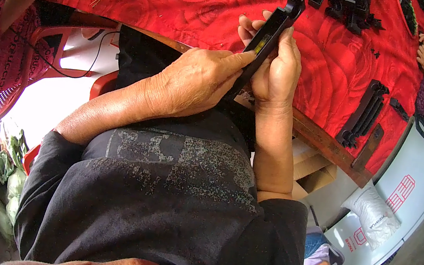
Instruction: The person assembles a plastic component by taking a small piece, inserting it into a plastic housing, and pressing it into place by hand.
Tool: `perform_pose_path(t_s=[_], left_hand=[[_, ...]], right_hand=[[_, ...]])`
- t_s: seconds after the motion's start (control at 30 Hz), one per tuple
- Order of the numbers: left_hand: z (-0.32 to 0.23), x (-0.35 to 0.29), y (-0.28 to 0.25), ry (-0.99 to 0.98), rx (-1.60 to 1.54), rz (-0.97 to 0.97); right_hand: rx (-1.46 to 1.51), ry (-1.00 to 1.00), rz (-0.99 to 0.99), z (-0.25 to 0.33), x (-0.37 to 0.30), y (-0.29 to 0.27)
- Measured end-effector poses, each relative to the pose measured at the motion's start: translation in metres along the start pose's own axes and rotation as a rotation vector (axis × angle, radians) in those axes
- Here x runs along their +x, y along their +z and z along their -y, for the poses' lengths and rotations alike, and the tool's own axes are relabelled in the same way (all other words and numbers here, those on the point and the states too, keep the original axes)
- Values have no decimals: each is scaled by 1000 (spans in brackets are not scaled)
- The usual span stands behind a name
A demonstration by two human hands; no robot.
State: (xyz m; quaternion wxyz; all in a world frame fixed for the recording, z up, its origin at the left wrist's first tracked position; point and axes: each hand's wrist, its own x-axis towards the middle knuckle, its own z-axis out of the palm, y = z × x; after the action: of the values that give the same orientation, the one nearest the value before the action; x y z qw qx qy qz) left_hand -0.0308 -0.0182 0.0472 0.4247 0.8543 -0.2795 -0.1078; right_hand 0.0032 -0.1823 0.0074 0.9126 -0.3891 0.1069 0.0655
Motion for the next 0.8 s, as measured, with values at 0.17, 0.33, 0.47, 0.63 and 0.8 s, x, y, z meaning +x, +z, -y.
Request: perform_pose_path(t_s=[0.17, 0.33, 0.47, 0.63, 0.8], left_hand=[[0, -3, 1, 26, 34, -17], [6, -1, 7, 53, 96, -8], [5, -1, 7, 52, 92, -1], [5, -1, 8, 17, 87, 2], [3, -2, 8, 10, 134, -15]], right_hand=[[-5, -4, 8, 0, -1, 3], [-1, 11, -19, -2, 2, 1], [-19, -4, -21, -2, 0, 1], [-41, -14, -35, -2, 0, 0], [-52, -17, -36, 0, -1, 2]])
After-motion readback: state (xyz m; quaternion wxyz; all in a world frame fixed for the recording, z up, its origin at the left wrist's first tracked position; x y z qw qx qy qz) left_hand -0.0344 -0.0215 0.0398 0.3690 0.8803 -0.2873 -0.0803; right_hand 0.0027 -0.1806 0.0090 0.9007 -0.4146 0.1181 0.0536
